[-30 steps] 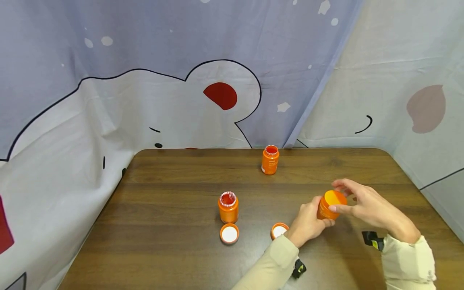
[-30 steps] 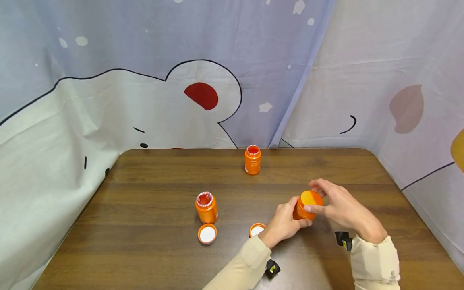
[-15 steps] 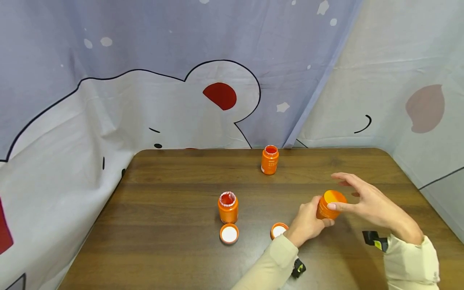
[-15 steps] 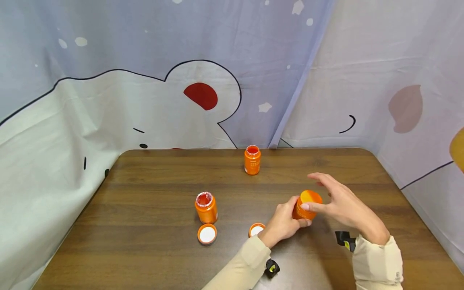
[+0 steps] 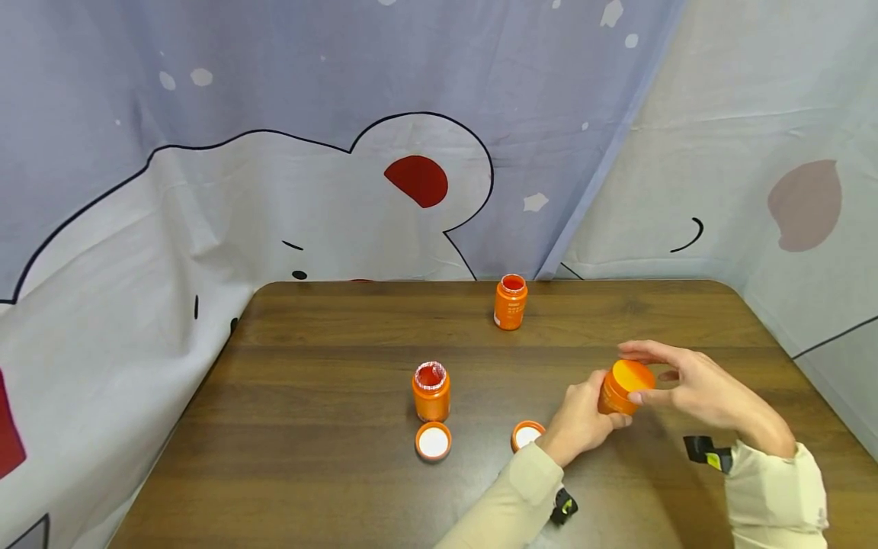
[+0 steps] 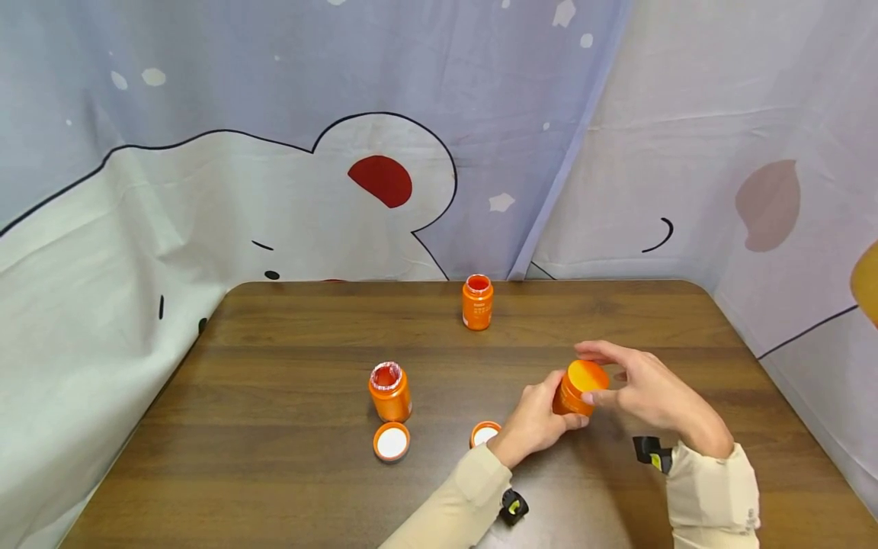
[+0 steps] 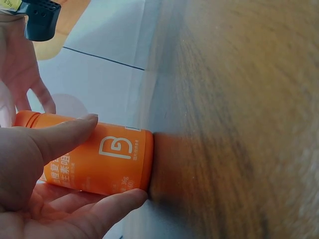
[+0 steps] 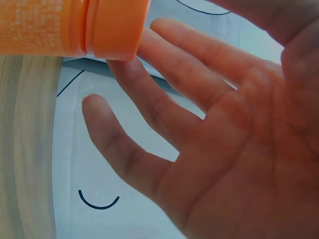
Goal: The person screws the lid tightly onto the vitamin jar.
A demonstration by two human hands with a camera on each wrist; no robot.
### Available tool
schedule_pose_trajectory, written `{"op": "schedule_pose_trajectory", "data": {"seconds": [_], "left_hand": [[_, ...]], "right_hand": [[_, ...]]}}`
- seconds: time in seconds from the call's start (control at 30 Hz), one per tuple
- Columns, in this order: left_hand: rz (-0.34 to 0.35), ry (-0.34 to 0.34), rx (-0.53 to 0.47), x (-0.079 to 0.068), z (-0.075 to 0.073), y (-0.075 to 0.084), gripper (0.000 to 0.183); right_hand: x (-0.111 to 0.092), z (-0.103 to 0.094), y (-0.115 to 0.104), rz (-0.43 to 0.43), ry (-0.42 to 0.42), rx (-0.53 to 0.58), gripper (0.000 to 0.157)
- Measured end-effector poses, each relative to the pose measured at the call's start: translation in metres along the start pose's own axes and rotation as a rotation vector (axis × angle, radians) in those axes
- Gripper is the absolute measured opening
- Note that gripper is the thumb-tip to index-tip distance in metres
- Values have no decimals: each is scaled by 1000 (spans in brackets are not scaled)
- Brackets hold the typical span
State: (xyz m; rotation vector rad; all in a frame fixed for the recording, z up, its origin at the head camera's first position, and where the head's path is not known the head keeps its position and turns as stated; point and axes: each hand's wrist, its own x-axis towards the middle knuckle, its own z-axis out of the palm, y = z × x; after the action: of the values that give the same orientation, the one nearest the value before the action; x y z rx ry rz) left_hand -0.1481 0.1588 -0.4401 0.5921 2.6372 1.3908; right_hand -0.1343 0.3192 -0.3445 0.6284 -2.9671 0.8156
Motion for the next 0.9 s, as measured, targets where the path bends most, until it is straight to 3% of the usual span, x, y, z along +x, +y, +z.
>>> {"op": "schedule_pose_trajectory", "data": {"seconds": [0.4, 0.67, 0.77, 0.9], "left_hand": [[-5, -7, -1, 0, -1, 0, 57], [-9, -10, 6, -1, -1, 1, 57], [-5, -6, 6, -1, -1, 0, 57], [8, -2, 4, 0, -1, 0, 56]], "right_hand": [[5, 7, -8, 75, 66, -61, 55], [3, 4, -8, 131, 59, -49, 60], [0, 2, -8, 111, 23, -18, 65], [-2, 2, -5, -10, -15, -11, 68]]}}
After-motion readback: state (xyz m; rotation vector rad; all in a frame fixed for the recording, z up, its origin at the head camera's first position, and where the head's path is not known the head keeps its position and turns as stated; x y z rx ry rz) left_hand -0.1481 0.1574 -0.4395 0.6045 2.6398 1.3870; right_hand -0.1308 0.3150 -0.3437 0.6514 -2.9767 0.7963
